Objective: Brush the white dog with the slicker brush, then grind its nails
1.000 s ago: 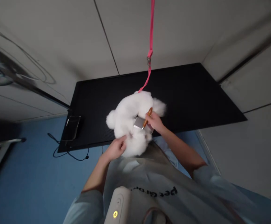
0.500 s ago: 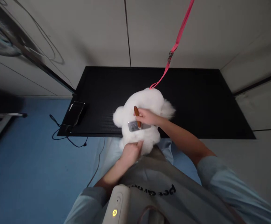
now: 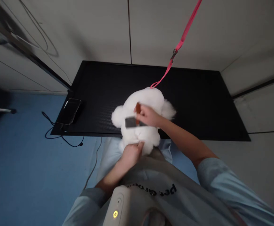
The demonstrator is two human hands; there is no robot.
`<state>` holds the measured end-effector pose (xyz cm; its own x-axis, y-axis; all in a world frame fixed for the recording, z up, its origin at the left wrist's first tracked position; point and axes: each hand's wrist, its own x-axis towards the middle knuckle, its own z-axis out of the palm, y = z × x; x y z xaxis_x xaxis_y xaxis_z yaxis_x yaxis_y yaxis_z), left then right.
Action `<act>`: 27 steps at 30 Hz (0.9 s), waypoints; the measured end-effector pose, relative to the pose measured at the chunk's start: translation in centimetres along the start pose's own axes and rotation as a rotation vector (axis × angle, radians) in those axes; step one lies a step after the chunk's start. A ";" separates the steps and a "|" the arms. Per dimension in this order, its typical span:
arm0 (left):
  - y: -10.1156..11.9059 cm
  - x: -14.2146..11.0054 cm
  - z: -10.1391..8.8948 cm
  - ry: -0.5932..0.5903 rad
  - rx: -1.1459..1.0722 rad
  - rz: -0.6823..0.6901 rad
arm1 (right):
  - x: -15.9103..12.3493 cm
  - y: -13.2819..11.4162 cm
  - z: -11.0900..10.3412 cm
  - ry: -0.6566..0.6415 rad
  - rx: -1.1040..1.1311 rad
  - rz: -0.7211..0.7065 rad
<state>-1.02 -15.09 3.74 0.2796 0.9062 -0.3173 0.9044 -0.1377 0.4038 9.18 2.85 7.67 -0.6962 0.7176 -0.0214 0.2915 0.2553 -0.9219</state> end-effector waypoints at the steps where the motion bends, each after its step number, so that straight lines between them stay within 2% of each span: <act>1: 0.1 0.1 0.2 0.011 -0.008 -0.001 | 0.3 0.3 0.1 -0.089 0.017 0.016; 2: 0.2 0.2 0.4 0.027 -0.025 -0.004 | 0.6 0.7 0.0 -0.111 0.039 0.044; 3: 0.1 0.2 0.7 0.056 -0.062 -0.005 | 1.0 1.3 -0.1 -0.049 0.075 0.082; 4: -0.1 0.1 1.0 0.113 -0.122 -0.009 | 1.3 2.0 -0.3 0.087 0.131 0.121; 6: -1.3 -0.1 1.7 0.329 -0.308 -0.054 | 1.2 3.5 -0.8 0.375 0.299 0.190; 7: -2.2 -0.1 2.0 0.475 -0.422 -0.119 | 0.7 4.3 -0.9 0.430 0.393 0.230; 8: -3.3 0.1 2.2 0.614 -0.542 -0.206 | -0.1 5.0 -0.9 0.417 0.480 0.276; 9: -4.4 0.6 2.3 0.721 -0.657 -0.320 | -1.2 5.8 -0.7 0.320 0.557 0.335; 10: -5.5 1.3 2.2 0.763 -0.772 -0.425 | -2.5 6.6 -0.3 0.198 0.615 0.411; 11: -6.6 2.3 2.0 0.701 -0.894 -0.460 | -3.9 7.3 0.2 0.133 0.664 0.462; 13: -8.2 4.9 1.3 0.553 -1.096 -0.461 | -6.6 8.6 1.6 0.147 0.770 0.503; 16: -9.1 8.7 -0.2 0.543 -1.189 -0.414 | -9.1 9.7 4.3 0.304 0.917 0.483; 20: -8.7 11.5 -2.8 0.469 -1.183 -0.274 | -9.5 9.8 9.3 0.448 1.080 0.454; 22: -8.4 12.0 -4.2 0.377 -1.148 -0.166 | -9.1 9.6 12.0 0.466 1.141 0.446; 24: -7.9 12.0 -5.3 0.271 -1.004 -0.035 | -8.9 9.5 13.7 0.473 1.149 0.439; 26: -7.2 11.5 -5.9 0.193 -0.759 0.048 | -9.1 9.5 13.5 0.480 1.077 0.444; 27: -6.8 11.0 -5.9 0.175 -0.634 0.028 | -9.4 9.5 12.6 0.468 1.008 0.452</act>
<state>-5.98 -1.79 2.61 0.1956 0.9646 -0.1769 0.5175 0.0517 0.8541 10.26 -9.60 -5.75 -0.2967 0.8307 -0.4711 -0.3423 -0.5531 -0.7596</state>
